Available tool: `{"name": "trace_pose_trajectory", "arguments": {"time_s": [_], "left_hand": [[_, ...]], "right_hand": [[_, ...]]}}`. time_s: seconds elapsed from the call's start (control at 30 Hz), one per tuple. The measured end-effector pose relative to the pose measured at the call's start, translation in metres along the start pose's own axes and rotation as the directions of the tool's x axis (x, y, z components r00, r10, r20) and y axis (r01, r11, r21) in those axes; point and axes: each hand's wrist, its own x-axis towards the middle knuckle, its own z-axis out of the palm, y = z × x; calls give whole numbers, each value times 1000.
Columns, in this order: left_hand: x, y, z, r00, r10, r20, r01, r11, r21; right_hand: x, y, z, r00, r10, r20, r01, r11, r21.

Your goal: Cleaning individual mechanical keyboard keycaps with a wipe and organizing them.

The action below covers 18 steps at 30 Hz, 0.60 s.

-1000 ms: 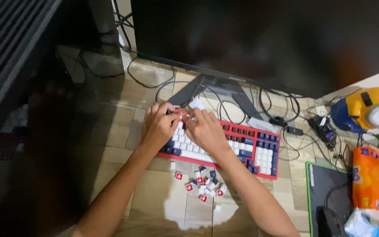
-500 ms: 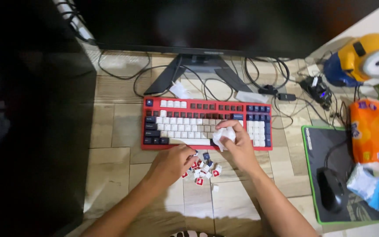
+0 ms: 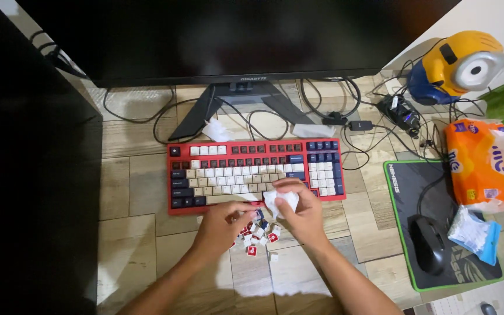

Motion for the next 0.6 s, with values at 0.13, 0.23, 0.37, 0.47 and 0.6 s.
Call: {"name": "trace_pose_trajectory", "arguments": {"time_s": [0.13, 0.23, 0.37, 0.47, 0.6], "left_hand": [[13, -56, 28, 953, -205, 225, 302, 714, -632], [14, -58, 32, 959, -105, 264, 284, 394, -874], [8, -35, 24, 973, -153, 172, 227, 497, -837], [4, -26, 21, 989, -128, 76, 145, 705, -694], [8, -61, 38, 999, 25, -27, -37, 726, -687]], "right_hand": [[-9, 3, 5, 988, -153, -28, 148, 981, -129], [-12, -2, 14, 976, -216, 40, 220, 956, -194], [-13, -7, 22, 977, -191, 92, 212, 909, -360], [-12, -4, 23, 987, -156, 44, 162, 922, -353], [-13, -4, 23, 980, -186, 76, 200, 869, -453]]}}
